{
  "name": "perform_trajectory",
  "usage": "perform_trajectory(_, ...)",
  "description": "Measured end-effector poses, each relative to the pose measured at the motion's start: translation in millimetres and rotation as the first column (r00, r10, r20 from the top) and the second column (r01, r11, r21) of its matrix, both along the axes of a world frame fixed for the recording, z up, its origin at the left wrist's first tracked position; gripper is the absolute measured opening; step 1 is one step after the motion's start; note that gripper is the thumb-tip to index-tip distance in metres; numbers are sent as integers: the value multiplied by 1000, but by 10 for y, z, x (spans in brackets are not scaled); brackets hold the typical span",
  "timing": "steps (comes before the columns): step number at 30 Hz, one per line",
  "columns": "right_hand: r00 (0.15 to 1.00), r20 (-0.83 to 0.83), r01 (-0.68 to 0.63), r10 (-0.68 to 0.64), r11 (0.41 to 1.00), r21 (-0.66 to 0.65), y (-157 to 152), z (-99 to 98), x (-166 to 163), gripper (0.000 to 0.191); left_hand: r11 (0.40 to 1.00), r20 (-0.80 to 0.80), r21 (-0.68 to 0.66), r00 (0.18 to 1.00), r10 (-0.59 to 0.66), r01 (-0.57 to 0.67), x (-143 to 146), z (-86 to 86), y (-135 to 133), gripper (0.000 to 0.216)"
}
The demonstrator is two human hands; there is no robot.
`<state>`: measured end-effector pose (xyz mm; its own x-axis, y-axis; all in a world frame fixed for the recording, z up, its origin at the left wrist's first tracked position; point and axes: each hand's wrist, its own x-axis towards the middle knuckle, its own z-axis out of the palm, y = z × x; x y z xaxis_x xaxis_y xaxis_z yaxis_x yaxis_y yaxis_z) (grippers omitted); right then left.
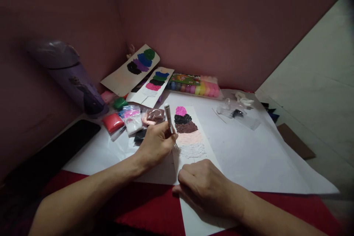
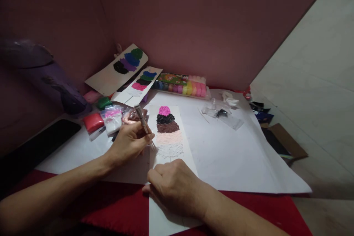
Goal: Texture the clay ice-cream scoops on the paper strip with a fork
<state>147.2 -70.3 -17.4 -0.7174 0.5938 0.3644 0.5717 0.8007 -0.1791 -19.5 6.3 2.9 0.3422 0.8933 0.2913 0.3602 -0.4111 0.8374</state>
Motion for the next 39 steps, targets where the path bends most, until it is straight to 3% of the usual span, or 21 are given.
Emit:
perform_trajectory(6, 1000, -9, -2, 2, 1000, 4, -1, -3, 5, 24, 995, -38, 94, 998, 42, -38, -4, 20, 3, 13)
perform_trajectory(13, 1000, -4, 3, -3, 1000, 7, -8, -9, -1, 25, 1000, -54, 29, 999, 5, -4, -2, -10, -16, 11)
perform_trajectory(31, 1000, 1, 6, -6, 1000, 10, -3, 1, -5, 27, 999, 15, 54, 1000, 0, -1, -3, -18, -23, 11)
perform_trajectory(39, 1000, 4, 1, -1, 1000, -10, -5, 1, -5, 27, 999, -40, 47, 999, -7, 9, 15, -51, -7, 11)
